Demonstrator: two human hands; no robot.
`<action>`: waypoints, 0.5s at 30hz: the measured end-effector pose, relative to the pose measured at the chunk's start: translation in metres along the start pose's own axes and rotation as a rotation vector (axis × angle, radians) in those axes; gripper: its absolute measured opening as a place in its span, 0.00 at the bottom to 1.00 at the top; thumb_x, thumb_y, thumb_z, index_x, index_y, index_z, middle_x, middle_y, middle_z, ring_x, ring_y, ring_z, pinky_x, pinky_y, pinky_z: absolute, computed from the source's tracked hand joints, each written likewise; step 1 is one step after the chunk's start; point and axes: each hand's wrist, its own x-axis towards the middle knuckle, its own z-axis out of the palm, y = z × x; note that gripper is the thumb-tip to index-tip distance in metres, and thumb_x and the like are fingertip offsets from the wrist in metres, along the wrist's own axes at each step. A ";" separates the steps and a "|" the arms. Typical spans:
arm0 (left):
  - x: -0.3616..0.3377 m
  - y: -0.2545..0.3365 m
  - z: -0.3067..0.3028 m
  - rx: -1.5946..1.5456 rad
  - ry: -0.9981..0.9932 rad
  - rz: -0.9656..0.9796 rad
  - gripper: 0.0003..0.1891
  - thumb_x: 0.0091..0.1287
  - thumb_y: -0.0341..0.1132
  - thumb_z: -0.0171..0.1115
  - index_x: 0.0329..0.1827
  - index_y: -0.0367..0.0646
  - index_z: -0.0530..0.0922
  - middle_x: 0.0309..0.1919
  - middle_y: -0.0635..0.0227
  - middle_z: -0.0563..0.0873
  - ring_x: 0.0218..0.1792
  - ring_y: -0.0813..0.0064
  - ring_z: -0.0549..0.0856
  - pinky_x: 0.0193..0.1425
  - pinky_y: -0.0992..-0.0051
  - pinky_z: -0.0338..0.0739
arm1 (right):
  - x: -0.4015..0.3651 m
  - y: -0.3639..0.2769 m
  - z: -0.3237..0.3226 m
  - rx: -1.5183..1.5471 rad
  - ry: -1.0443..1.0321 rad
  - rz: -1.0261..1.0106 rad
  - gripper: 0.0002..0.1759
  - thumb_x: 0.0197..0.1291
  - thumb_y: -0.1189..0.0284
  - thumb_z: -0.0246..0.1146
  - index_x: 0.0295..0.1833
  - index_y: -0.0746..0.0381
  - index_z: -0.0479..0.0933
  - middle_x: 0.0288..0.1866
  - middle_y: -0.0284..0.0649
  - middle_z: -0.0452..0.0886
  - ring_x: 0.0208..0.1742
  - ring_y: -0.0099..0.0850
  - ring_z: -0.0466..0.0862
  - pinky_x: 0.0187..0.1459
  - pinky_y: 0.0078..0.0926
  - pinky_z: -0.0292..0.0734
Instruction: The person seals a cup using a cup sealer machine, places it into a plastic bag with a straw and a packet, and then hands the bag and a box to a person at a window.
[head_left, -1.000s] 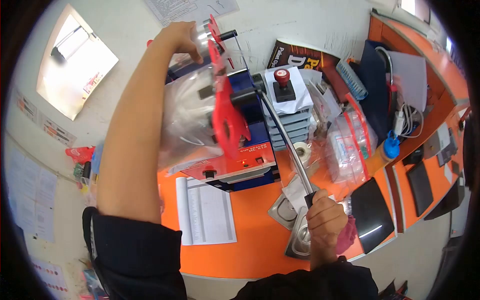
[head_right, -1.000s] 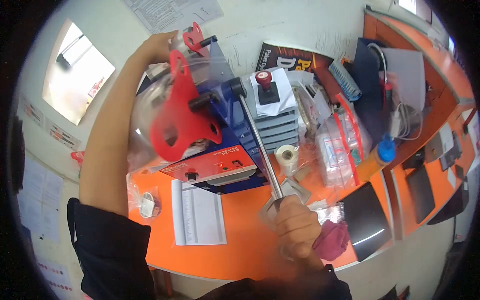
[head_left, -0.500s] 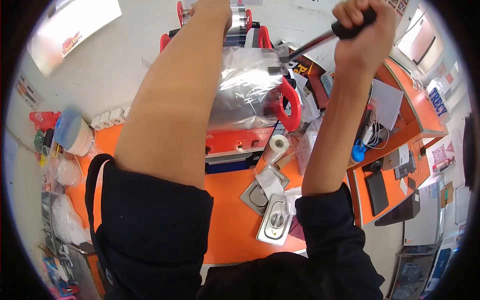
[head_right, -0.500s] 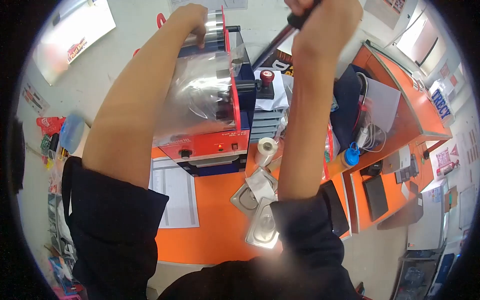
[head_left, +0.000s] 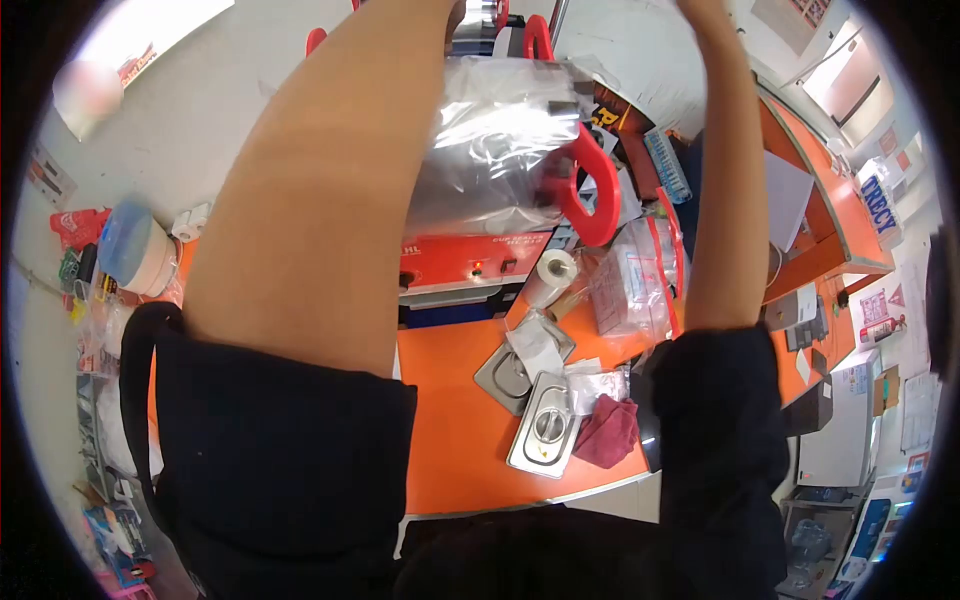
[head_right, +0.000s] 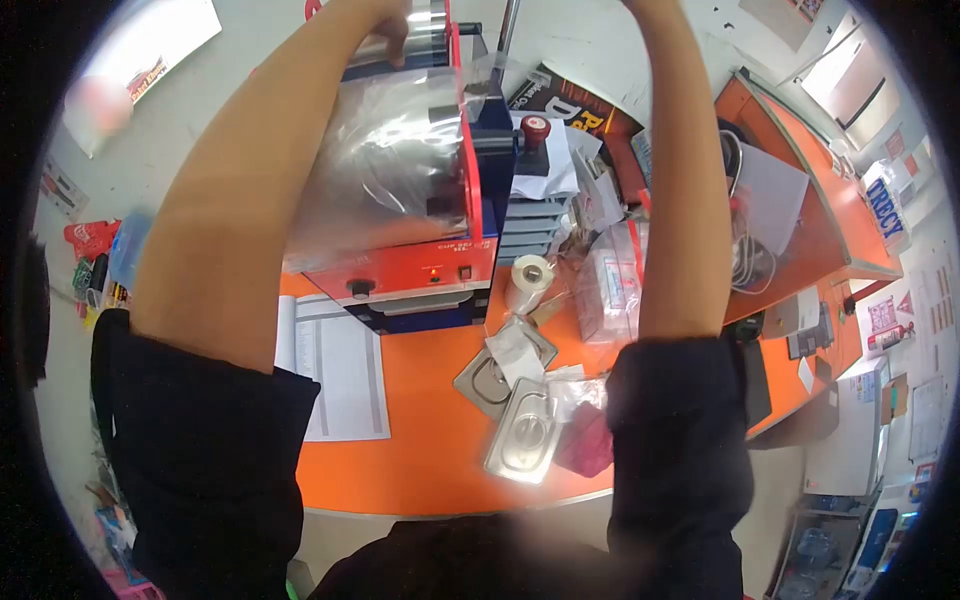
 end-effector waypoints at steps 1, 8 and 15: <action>0.001 0.000 0.001 0.029 0.049 0.001 0.25 0.26 0.39 0.79 0.33 0.41 0.84 0.37 0.58 0.84 0.39 0.64 0.84 0.43 0.71 0.79 | -0.038 -0.047 -0.034 0.049 0.126 0.099 0.31 0.62 0.61 0.51 0.65 0.55 0.46 0.58 0.50 0.66 0.60 0.41 0.63 0.59 0.28 0.55; 0.000 0.000 -0.001 0.118 0.065 0.046 0.28 0.27 0.43 0.79 0.34 0.39 0.83 0.38 0.56 0.84 0.41 0.61 0.83 0.45 0.69 0.78 | -0.358 -0.343 0.004 1.157 -0.550 1.014 0.16 0.53 0.66 0.60 0.46 0.59 0.69 0.39 0.36 0.76 0.36 0.26 0.76 0.33 0.23 0.68; 0.001 0.007 -0.005 0.197 -0.040 0.020 0.33 0.30 0.46 0.78 0.42 0.38 0.81 0.46 0.53 0.80 0.48 0.56 0.80 0.48 0.59 0.76 | -0.354 -0.337 0.088 1.624 -0.276 1.717 0.13 0.62 0.61 0.54 0.49 0.53 0.66 0.45 0.28 0.75 0.45 0.19 0.77 0.33 0.17 0.68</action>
